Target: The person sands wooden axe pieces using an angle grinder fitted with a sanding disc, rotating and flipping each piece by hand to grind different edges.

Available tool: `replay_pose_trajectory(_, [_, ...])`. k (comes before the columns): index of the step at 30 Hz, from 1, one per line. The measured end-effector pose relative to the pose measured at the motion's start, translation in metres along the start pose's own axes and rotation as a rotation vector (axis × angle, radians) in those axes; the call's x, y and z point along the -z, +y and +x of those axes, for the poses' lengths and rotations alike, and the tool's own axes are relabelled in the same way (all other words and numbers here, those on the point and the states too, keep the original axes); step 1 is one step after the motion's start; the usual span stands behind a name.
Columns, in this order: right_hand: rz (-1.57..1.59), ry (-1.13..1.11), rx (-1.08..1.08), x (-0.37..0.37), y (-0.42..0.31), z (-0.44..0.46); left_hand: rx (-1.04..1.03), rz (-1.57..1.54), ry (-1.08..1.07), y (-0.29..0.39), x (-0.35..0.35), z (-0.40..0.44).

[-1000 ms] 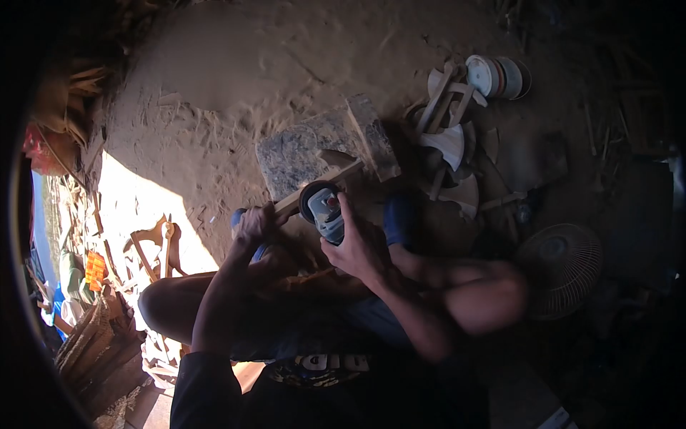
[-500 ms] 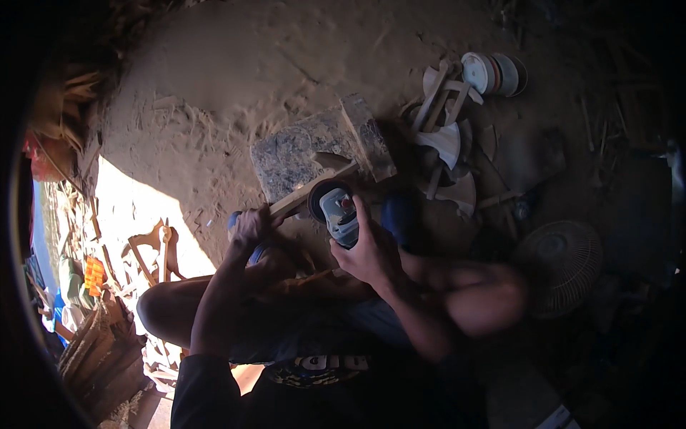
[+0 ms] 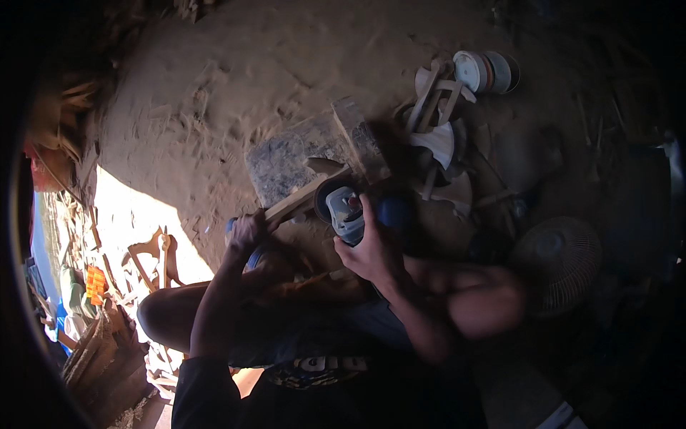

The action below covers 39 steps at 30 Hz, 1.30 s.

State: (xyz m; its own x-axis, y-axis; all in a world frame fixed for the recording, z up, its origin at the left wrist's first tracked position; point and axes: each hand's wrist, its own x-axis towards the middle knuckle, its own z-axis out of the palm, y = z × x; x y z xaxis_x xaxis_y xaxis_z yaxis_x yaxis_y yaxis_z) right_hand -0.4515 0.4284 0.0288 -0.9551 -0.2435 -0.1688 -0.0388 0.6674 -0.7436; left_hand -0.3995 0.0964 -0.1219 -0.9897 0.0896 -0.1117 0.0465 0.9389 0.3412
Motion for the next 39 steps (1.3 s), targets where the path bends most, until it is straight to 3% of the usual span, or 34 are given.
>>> replay_pose_trajectory(7, [0.007,0.003,-0.022,-0.004,0.004,0.001,0.061,-0.049,-0.116,0.0,0.002,0.003])
replay_pose_trajectory(21, [0.056,-0.073,-0.048,0.003,-0.005,0.005,0.048,-0.038,-0.08,0.009,0.011,0.004])
replay_pose_trajectory(27, [0.074,0.079,0.041,0.003,0.005,0.002,0.057,-0.016,-0.089,0.006,0.01,0.003])
replay_pose_trajectory(39, [0.08,0.003,-0.017,0.012,0.006,0.007,0.093,0.007,-0.107,0.008,0.011,0.005])
